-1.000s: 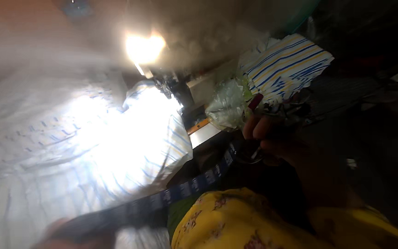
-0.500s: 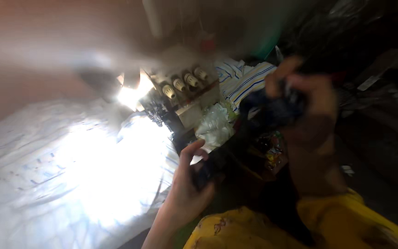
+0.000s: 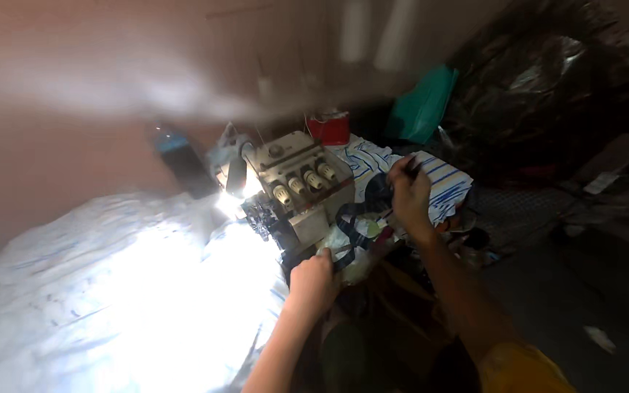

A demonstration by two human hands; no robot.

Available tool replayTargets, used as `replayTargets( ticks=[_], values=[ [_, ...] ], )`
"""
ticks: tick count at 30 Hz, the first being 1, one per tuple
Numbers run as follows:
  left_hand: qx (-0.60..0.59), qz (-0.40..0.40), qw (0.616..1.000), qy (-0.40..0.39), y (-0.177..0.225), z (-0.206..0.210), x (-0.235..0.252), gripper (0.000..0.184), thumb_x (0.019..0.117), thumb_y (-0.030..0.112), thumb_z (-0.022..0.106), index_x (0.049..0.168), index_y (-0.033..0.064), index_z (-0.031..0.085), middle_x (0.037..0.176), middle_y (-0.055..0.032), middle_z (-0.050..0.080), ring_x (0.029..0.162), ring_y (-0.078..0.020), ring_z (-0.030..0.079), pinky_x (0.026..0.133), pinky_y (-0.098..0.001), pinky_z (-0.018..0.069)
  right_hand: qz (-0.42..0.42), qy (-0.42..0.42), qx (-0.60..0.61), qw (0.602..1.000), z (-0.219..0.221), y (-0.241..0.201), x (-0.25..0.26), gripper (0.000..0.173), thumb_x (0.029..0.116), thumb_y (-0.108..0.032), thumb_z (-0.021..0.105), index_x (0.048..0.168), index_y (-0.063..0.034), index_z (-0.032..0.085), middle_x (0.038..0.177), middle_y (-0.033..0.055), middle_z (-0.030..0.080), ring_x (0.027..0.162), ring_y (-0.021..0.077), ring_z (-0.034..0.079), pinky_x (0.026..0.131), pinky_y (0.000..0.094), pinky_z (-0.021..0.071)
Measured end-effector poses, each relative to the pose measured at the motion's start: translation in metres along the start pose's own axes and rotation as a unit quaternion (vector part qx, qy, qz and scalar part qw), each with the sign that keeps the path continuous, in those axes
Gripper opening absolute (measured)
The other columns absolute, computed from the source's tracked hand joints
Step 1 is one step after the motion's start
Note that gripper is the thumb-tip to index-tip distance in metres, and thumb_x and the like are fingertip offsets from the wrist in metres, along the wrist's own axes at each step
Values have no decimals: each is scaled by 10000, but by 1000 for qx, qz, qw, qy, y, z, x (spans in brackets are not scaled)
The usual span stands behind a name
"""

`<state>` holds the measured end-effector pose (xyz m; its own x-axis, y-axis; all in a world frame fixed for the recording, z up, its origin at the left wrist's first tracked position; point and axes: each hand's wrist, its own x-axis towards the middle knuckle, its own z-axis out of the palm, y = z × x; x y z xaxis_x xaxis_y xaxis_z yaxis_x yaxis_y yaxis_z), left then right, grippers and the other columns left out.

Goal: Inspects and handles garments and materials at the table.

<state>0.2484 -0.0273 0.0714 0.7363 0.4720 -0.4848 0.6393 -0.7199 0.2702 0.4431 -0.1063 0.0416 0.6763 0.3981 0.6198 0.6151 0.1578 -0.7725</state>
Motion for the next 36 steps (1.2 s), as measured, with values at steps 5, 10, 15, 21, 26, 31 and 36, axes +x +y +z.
replayTargets(
  ticks=[5,10,15,21,26,31,36],
  values=[
    [-318,263,885,217,-63,22,-2,659,877,82,680,1457,-64,402,1150,-114,647,915,-103,658,759,-256,564,117,-407,-97,901,-3,27,-12,223,1017,-100,585,1060,98,678,955,216,693,878,278,666,844,459,524],
    [-352,248,863,266,-67,22,-14,200,908,81,624,1062,-47,627,959,-51,611,857,-2,578,762,-144,480,108,-431,-167,880,-4,26,-12,207,925,-84,734,1030,90,699,1067,248,661,1012,392,639,923,575,480],
    [-291,208,896,263,-58,15,-9,172,919,116,621,970,-8,729,917,-76,588,890,-68,544,789,-199,433,24,-264,-96,959,-8,14,-26,252,883,-150,754,1020,49,686,1323,215,625,960,246,668,759,409,549],
    [-458,237,844,147,-52,7,-7,154,990,71,540,1053,-9,655,792,66,614,600,50,551,559,-114,479,-42,-292,64,953,21,-40,-69,351,1015,-238,607,1230,37,645,1023,82,716,820,-14,643,747,137,534],
    [-449,196,863,125,-71,22,-31,223,1092,190,394,1067,33,551,849,51,603,690,35,589,616,-134,503,81,-242,68,965,13,-44,-62,269,925,-127,640,1177,-34,630,843,-89,630,667,-76,565,594,115,496],
    [-506,182,841,58,-95,47,-55,162,1062,169,469,1091,48,572,873,84,590,734,52,598,678,-138,529,93,-270,42,958,6,-41,-58,210,900,-82,635,1102,-26,634,841,-80,625,675,-86,563,617,108,496],
    [-585,214,782,34,-105,55,-70,201,998,35,532,1194,57,489,871,103,638,756,-3,666,708,-198,591,113,-288,32,950,15,-31,-57,205,895,-32,640,1100,-23,642,884,-44,643,672,-69,556,608,115,479]
  ],
)
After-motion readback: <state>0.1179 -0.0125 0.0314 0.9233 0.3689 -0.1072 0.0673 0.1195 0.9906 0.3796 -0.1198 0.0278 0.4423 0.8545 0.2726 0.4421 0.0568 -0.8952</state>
